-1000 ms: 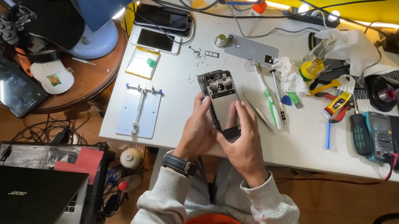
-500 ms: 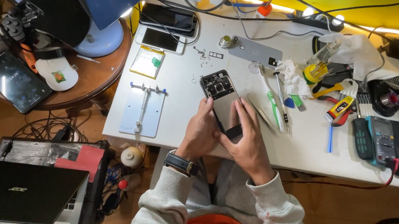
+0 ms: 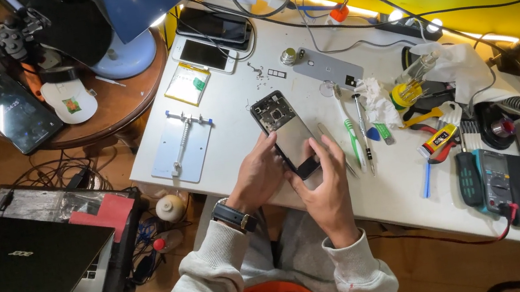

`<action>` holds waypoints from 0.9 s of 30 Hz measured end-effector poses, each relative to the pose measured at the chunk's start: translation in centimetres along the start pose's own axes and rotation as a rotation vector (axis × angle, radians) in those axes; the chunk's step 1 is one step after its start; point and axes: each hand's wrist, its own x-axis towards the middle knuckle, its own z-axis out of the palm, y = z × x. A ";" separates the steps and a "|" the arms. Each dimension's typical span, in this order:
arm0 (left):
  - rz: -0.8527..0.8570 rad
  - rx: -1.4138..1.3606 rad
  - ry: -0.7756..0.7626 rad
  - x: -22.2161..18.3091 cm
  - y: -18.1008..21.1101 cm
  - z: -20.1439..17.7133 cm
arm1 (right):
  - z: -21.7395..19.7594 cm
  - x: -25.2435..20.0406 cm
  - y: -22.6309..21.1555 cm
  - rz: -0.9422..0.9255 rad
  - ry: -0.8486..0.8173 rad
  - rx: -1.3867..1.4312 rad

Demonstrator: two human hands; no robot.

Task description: The person is reassembling a smartphone by carefully placing the internal components, such as the motherboard and battery, back into the phone's frame and housing.

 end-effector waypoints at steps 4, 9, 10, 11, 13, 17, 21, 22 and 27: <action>0.025 0.074 0.017 0.6 -0.4 -1.4 | -0.6 0.2 -0.8 0.038 0.029 -0.009; 0.009 0.160 0.111 3.8 -5.4 -9.9 | -2.2 1.3 -1.5 -0.080 -0.052 -0.082; 0.006 0.160 0.112 3.3 -4.9 -8.8 | -3.0 2.6 -1.1 -0.078 -0.052 -0.082; 0.024 0.138 0.146 2.9 -4.3 -7.6 | -3.8 4.0 -0.7 -0.073 -0.052 -0.081; 0.038 0.119 0.179 1.8 -3.0 -5.2 | -4.8 7.7 1.2 -0.065 -0.049 -0.078; 0.035 0.114 0.190 -0.9 0.9 1.5 | -4.0 17.2 11.2 -0.091 -0.110 -0.270; 0.000 0.062 0.211 -1.5 2.0 3.4 | -2.0 23.1 19.7 -0.064 -0.305 -0.397; 0.008 0.069 0.195 -1.5 2.3 3.9 | -2.1 23.3 19.1 -0.072 -0.288 -0.399; -0.124 -0.055 0.201 -1.8 4.2 5.8 | -2.8 23.2 13.9 0.013 -0.379 -0.351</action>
